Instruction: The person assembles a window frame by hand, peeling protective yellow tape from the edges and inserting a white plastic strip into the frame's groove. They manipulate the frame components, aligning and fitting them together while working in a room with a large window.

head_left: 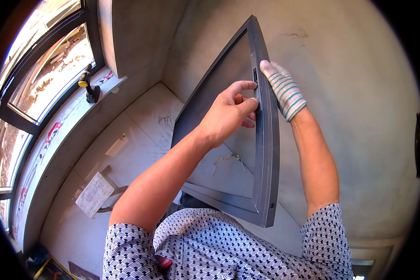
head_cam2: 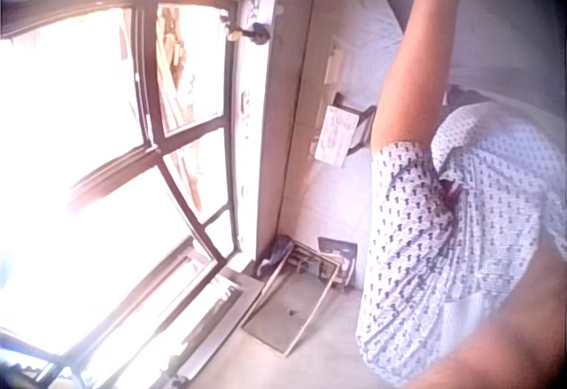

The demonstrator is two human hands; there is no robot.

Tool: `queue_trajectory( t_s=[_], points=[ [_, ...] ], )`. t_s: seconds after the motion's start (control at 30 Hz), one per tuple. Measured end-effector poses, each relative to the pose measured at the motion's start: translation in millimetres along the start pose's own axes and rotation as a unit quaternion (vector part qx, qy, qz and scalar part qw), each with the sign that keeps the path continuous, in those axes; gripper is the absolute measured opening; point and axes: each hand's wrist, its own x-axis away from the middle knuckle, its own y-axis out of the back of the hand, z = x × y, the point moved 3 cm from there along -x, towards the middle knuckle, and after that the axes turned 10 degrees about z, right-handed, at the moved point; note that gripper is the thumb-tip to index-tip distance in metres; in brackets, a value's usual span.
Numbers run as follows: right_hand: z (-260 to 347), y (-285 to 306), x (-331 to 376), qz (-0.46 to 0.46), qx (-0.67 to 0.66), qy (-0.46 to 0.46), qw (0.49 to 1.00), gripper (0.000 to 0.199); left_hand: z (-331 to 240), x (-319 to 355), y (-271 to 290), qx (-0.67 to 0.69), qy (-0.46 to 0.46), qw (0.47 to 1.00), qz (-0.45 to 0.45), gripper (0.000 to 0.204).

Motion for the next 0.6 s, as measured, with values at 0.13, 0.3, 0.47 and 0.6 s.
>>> queue_trajectory(
  t_s=[0.13,0.3,0.47,0.6],
  points=[
    [-2.7,1.6,-3.3,-0.004,0.007,-0.002,1.000,0.034,-1.7,-3.6,-2.9,-0.039,-0.005,0.999,-0.009,0.051],
    [-0.1,0.8,-0.4,-0.007,-0.004,-0.012,1.000,0.033,-9.5,-4.4,-8.6,-0.073,-0.008,0.997,-0.025,0.050],
    [-2.2,2.8,-0.3,-0.005,-0.023,0.000,1.000,0.031,-6.3,-9.3,-9.8,-0.080,-0.025,0.996,-0.024,0.049],
    [0.7,0.4,0.7,0.006,-0.039,0.006,0.999,0.031,-9.6,-12.6,-9.3,-0.087,-0.017,0.995,-0.044,0.051]
  ],
)
